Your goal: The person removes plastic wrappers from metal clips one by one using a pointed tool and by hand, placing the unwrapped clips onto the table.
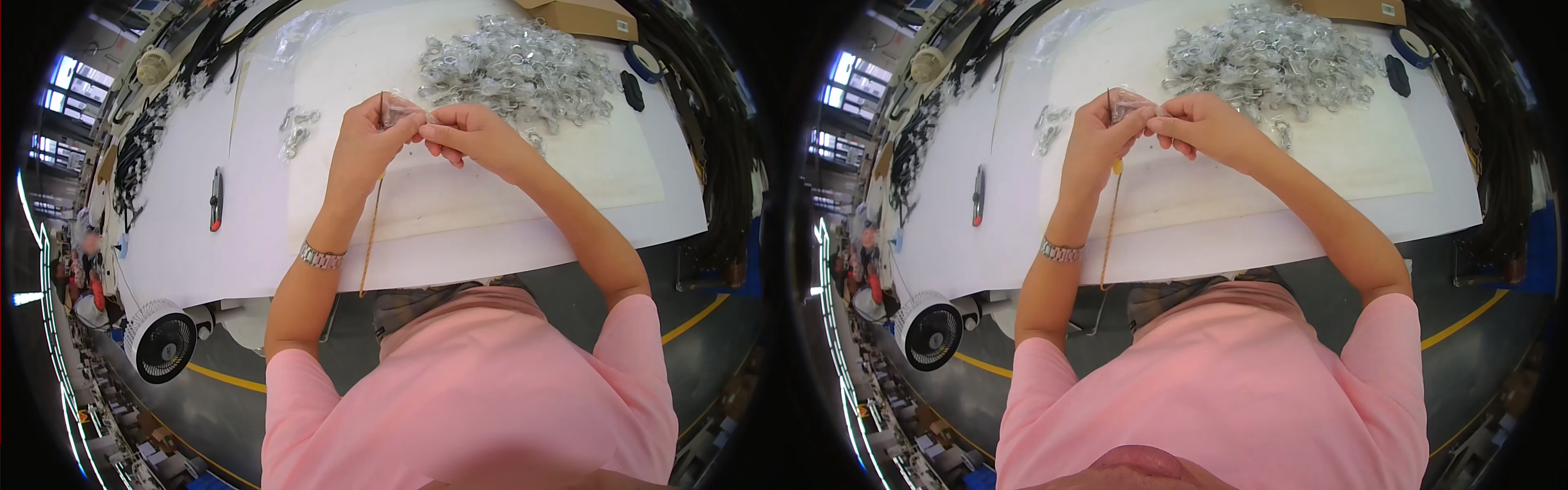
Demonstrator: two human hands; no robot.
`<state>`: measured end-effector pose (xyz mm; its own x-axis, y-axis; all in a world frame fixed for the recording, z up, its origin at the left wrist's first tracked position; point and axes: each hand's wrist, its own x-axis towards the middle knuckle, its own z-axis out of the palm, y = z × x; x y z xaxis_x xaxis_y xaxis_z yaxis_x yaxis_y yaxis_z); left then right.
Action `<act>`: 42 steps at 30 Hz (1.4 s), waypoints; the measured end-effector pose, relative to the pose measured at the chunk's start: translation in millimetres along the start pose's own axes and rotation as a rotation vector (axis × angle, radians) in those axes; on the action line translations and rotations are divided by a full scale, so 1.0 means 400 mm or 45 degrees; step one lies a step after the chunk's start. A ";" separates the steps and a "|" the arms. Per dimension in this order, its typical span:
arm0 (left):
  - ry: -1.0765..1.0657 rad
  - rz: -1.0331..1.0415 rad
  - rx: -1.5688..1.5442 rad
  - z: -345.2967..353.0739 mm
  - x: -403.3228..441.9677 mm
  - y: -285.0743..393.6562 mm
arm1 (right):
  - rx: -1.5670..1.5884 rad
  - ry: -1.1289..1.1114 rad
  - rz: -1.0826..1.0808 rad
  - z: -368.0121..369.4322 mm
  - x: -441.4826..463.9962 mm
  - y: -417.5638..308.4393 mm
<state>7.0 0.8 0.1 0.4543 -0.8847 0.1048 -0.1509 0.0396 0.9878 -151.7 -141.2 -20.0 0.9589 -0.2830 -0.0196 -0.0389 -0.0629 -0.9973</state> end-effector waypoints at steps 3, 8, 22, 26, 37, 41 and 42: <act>-0.085 -0.023 -0.132 -0.006 0.000 -0.001 | 0.232 -0.056 0.150 -0.014 -0.010 -0.023; -0.229 0.008 -0.215 -0.017 -0.002 0.014 | 0.979 -0.344 0.345 -0.049 -0.001 0.012; -0.175 -0.004 0.104 -0.092 0.023 0.002 | 0.170 0.140 -0.081 -0.016 -0.020 -0.029; -0.467 0.058 0.094 -0.078 0.006 0.026 | 0.040 0.278 -0.118 -0.012 -0.016 -0.014; -0.145 0.122 0.284 0.037 -0.027 0.008 | -0.326 0.536 -0.217 0.049 -0.027 -0.026; -0.101 0.176 0.406 0.028 -0.013 -0.031 | -0.331 0.434 -0.116 0.056 -0.026 -0.036; -0.115 0.128 0.435 0.010 -0.012 -0.033 | -0.323 0.400 -0.085 0.055 -0.026 -0.033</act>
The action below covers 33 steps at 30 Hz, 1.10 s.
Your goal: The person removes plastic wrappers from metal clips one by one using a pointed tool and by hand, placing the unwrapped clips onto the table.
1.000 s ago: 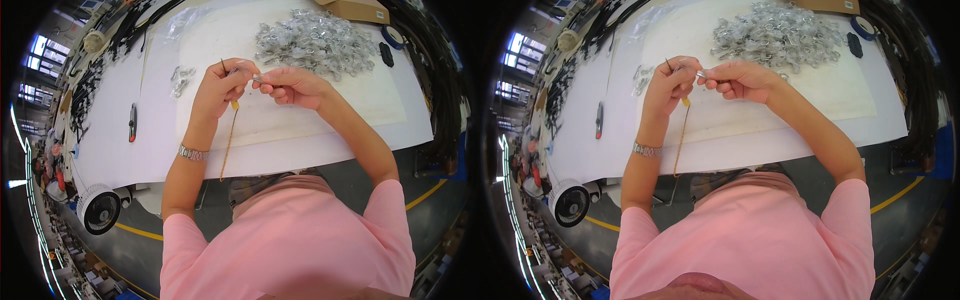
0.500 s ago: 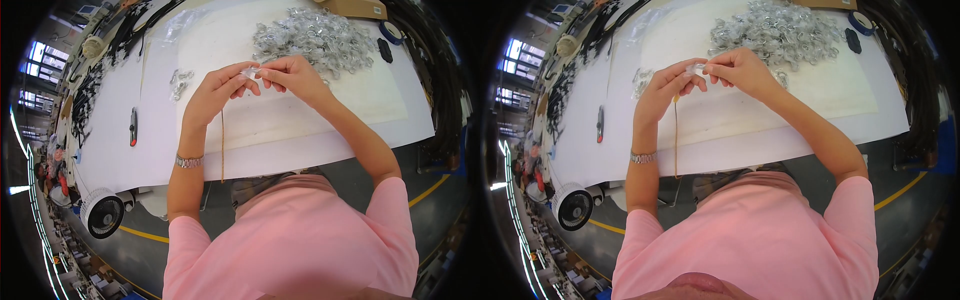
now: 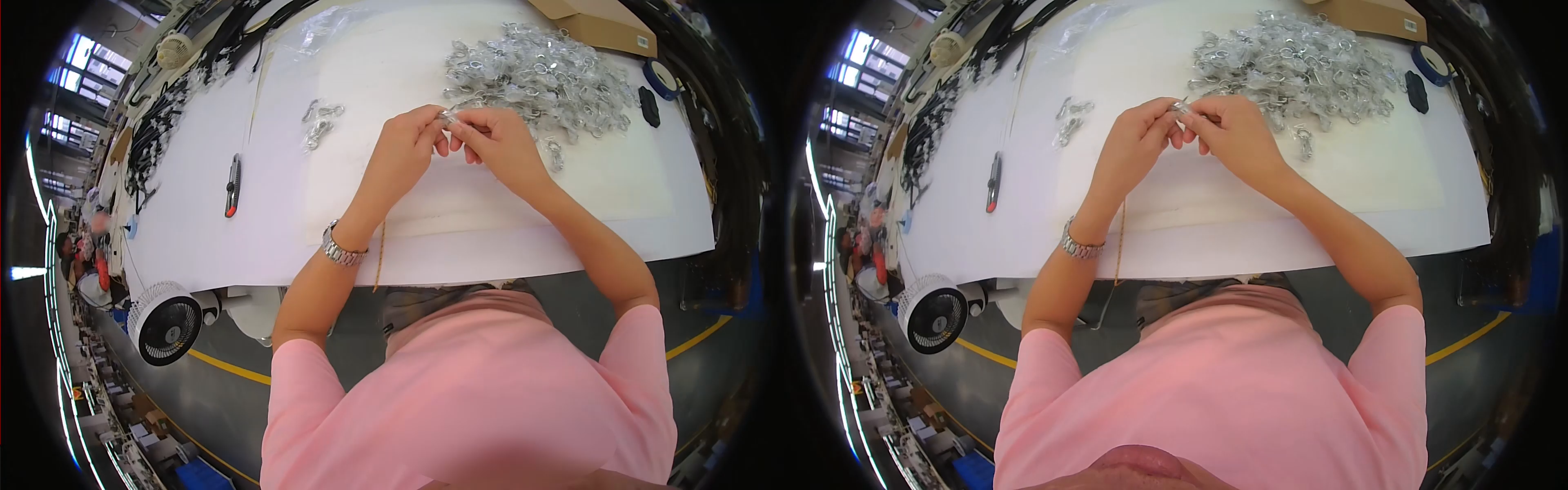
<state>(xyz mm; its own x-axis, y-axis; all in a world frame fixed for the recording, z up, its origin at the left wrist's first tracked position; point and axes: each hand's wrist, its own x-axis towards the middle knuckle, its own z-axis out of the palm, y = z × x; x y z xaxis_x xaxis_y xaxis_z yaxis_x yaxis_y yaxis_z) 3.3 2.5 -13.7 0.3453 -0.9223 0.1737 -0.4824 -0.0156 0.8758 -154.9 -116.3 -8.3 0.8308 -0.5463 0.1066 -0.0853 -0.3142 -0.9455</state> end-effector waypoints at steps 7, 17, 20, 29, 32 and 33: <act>0.491 -0.018 0.332 -0.219 -0.007 -0.086 | 1.271 0.232 0.102 -0.120 0.052 0.014; 0.444 -0.017 1.580 -0.335 -0.072 -0.272 | 0.699 -0.254 0.211 0.011 -0.003 0.046; 0.588 -0.002 1.376 -0.351 -0.062 -0.241 | 0.550 -0.267 0.098 0.019 -0.010 0.057; -0.155 -0.077 0.183 -0.134 -0.008 0.053 | 0.488 -0.083 0.103 0.006 -0.001 0.036; -0.117 -0.038 0.133 -0.072 0.025 0.053 | 0.591 -0.091 0.091 -0.016 0.007 0.076; -0.072 -0.011 0.088 -0.061 0.035 0.045 | 0.594 -0.045 0.078 -0.023 0.008 0.077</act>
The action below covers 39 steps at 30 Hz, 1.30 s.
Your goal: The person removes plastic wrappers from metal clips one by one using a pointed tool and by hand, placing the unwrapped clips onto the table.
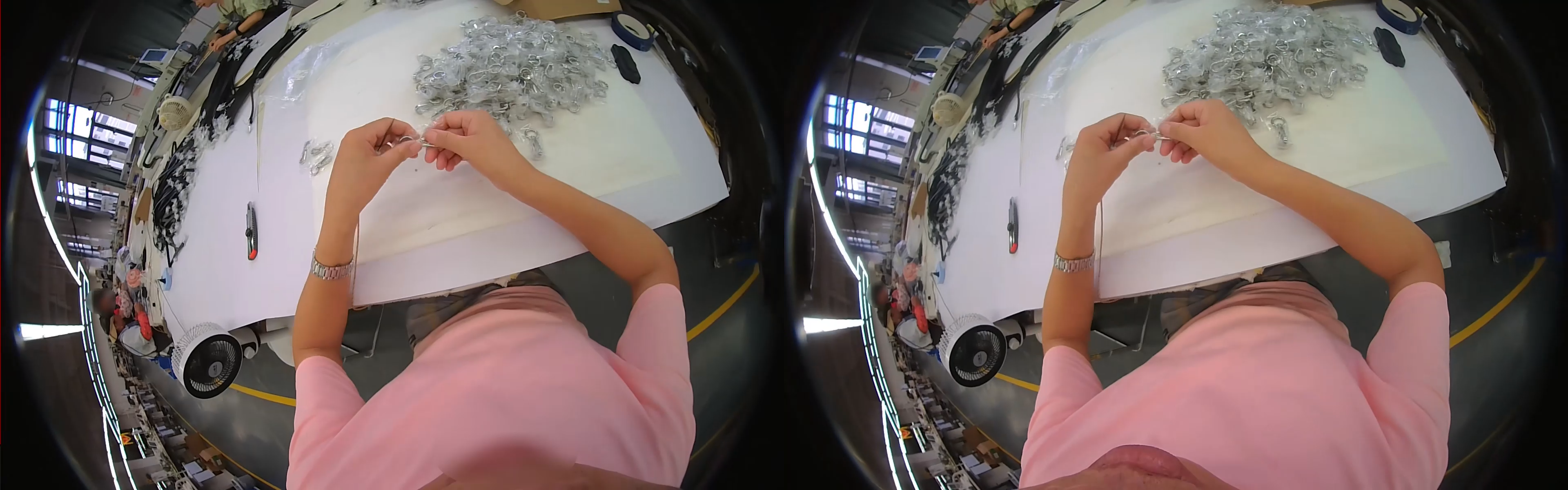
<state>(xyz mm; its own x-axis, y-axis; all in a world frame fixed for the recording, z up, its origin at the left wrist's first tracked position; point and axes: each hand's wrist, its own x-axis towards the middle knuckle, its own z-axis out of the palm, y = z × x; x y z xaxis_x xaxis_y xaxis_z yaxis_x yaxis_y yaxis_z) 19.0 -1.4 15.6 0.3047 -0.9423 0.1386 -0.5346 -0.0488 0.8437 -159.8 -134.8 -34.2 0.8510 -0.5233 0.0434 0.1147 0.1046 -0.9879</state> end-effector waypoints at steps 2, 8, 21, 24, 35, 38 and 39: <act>0.006 -0.156 -0.325 0.001 0.010 -0.005 | -0.027 0.048 -0.059 -0.007 0.002 -0.002; -0.224 -0.372 -0.680 0.003 -0.002 -0.074 | -0.168 0.077 -0.105 0.004 -0.005 -0.017; 0.291 -0.148 -0.371 0.033 -0.027 -0.003 | 0.057 -0.212 0.382 -0.050 0.022 -0.029; 0.121 -0.169 -0.354 0.019 -0.025 -0.024 | -0.144 -0.148 0.218 -0.028 0.014 -0.045; 0.035 -0.293 -0.320 0.021 -0.028 -0.024 | -0.171 -0.337 0.265 -0.034 0.006 -0.036; 0.115 -0.200 -0.240 0.026 -0.026 -0.008 | -0.109 -0.333 0.305 -0.026 0.007 -0.044; 0.167 -0.110 -0.177 0.037 -0.028 -0.003 | -0.086 -0.323 0.327 -0.021 0.004 -0.053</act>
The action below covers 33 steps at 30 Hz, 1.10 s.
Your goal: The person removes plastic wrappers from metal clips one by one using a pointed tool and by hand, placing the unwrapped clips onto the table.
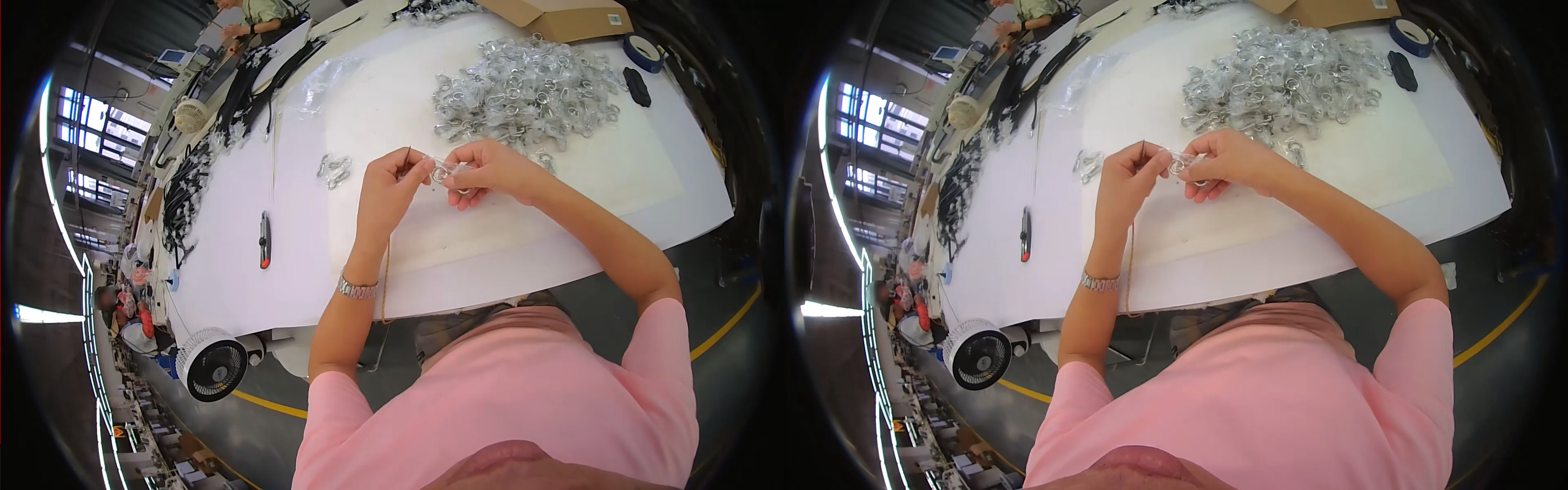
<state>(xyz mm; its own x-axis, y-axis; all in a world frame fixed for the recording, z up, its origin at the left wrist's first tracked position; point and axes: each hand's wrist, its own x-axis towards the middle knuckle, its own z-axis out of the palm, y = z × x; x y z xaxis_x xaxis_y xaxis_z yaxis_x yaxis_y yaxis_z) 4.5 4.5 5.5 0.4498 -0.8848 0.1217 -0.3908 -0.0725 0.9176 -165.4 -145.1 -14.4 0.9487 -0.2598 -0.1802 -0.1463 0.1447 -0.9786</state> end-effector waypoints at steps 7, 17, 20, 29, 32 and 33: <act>0.155 0.253 0.059 0.034 -0.010 -0.012 | 0.130 -0.170 0.064 -0.012 -0.006 0.002; 0.137 -0.095 -0.484 0.005 -0.007 -0.008 | 0.352 0.136 -0.184 -0.002 0.002 0.004; 0.020 -0.071 -0.338 0.032 -0.017 0.023 | 0.552 0.192 -0.322 -0.014 0.025 0.027; -0.144 -0.164 -0.497 0.073 -0.019 -0.008 | 0.541 0.075 -0.507 0.037 0.042 0.052; -0.264 -0.162 -0.651 0.066 -0.008 -0.034 | 0.495 0.077 -0.429 0.021 0.036 0.044; -0.326 -0.174 -0.696 0.061 -0.006 -0.041 | 0.515 0.093 -0.430 0.022 0.034 0.040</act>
<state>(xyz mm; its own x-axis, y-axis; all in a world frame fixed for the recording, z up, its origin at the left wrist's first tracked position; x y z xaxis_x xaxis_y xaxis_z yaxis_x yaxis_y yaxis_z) -9.8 -3.5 -18.9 0.2329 -0.9715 -0.0429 0.1553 -0.0064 0.9879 -152.4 -138.0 -31.5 0.9003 -0.4191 0.1180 0.2976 0.3946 -0.8693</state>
